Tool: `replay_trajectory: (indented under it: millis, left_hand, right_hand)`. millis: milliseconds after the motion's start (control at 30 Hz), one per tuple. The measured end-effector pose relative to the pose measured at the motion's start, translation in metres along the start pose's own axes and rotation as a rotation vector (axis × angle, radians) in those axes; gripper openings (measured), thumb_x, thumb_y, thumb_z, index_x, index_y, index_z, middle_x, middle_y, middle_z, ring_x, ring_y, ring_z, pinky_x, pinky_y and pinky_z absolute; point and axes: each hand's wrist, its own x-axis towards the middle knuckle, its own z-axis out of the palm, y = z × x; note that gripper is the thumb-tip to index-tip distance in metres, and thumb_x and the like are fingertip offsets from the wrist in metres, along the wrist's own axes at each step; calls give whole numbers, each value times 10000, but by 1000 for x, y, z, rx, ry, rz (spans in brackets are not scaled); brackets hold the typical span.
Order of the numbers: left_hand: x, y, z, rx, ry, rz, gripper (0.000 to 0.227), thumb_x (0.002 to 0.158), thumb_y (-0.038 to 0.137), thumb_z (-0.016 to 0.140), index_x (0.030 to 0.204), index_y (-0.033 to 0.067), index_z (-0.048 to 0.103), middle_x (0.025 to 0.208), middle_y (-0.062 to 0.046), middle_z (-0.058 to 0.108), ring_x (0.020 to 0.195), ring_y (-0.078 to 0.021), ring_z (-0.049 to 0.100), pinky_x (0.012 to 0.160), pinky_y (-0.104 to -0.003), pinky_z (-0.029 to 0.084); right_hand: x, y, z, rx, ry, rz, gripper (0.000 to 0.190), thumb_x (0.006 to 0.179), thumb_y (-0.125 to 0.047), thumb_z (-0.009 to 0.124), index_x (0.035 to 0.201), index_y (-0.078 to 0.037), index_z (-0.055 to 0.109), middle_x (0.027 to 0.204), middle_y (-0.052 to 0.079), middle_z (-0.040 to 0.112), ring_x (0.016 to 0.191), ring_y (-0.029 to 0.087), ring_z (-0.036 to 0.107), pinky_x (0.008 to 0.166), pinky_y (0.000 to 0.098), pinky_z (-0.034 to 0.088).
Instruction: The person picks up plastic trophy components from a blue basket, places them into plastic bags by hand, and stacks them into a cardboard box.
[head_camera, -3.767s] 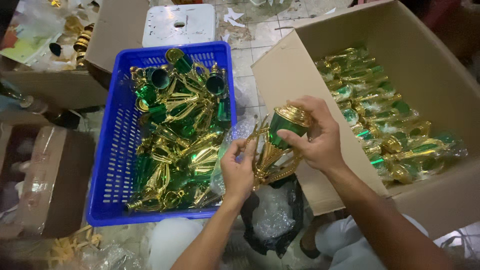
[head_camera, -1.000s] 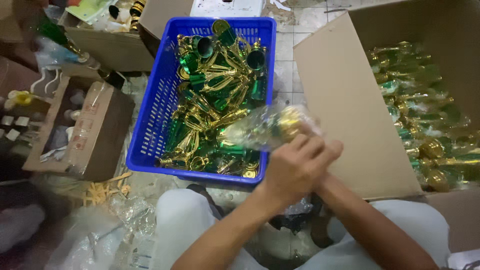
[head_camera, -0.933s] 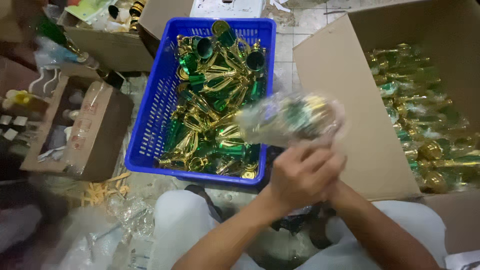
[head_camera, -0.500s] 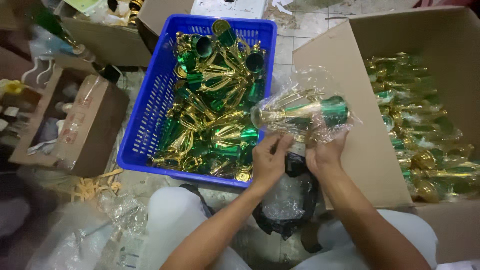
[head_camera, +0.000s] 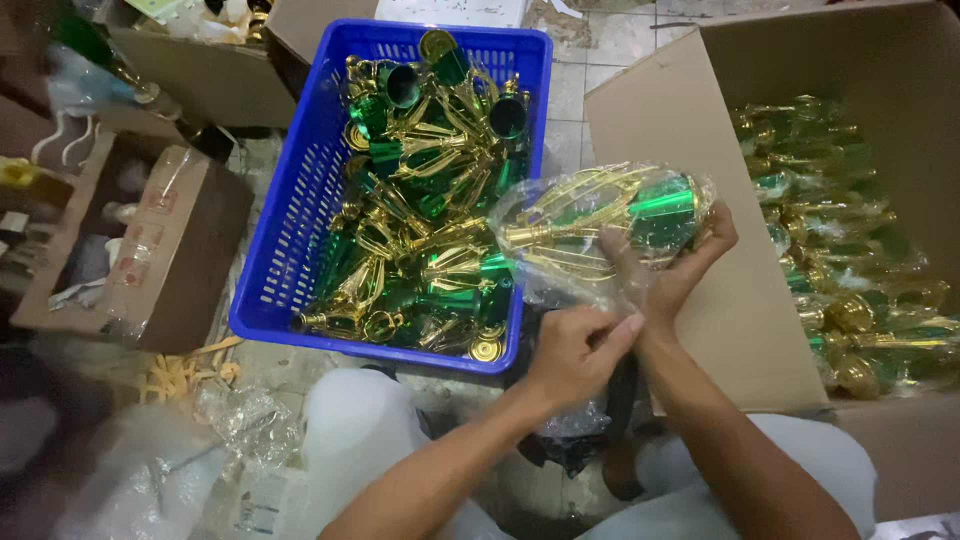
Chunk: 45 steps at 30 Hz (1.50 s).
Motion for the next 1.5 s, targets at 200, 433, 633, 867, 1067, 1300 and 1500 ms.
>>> replay_trajectory:
  millis: [200,433,633,867,1067,1300,1500]
  left_hand:
    - [34,53,-44,528,425,500,623,966,533,774,616,184,395,564,-14,377,519,-262,478,517,-356,412]
    - [52,49,-62,412,165,-101,637,1004,697,606,1291,128,606,978,-188,692,886,-477,762,762,-593,578]
    - [64,21,-79,166,189,-260,375,1076,459,625,1129,92,683,775,-83,660,683,-270,700,681,-422,564]
    - [82,31,-99,466,298,90,285,1130,372,609,969,173,736,707,-43,705,693,-273,766,639,-391,556]
    - [90,73,-135,507,-24,-401,777,775,808,777,1104,104,802,958,-144,736,972,-408,772,887,-580,587]
    - [83,25,-125,423,161,-179,196,958,445,811,892,269,866,752,-8,683,729,-226,738,724,-363,596]
    - [81,40,-92,474,223,293,260,1089,309,688,932,140,808,803,-34,639,736,-271,701,671,-380,567]
  right_hand:
    - [2,-15,11,-36,-65,-215,1243,688,-146,1168,1589,-76,313,1432,136,364,1314,240,421,1224,432,340]
    - [-8,-34,21,-276,-311,-489,607,953,-93,849,1467,-45,528,1448,246,501,1274,485,643,1064,524,587]
    - [-12,-35,17,-333,-456,-470,809,767,-318,1049,1401,-199,561,1467,178,618,1155,451,761,890,571,657]
    - [-22,-46,21,-319,-616,-504,806,708,-249,1053,1336,-286,550,1497,120,670,1092,405,803,833,500,697]
    - [-20,-34,21,-359,-545,-587,681,779,-292,1009,1304,-272,576,1522,164,593,1209,451,755,886,496,704]
    - [-33,-17,20,-359,-479,-659,743,744,-257,1040,1341,-363,611,1458,141,599,1188,360,764,826,455,719]
    - [-31,-7,23,-331,-460,-686,591,794,-277,978,1314,-306,700,1428,111,723,996,284,823,755,382,685]
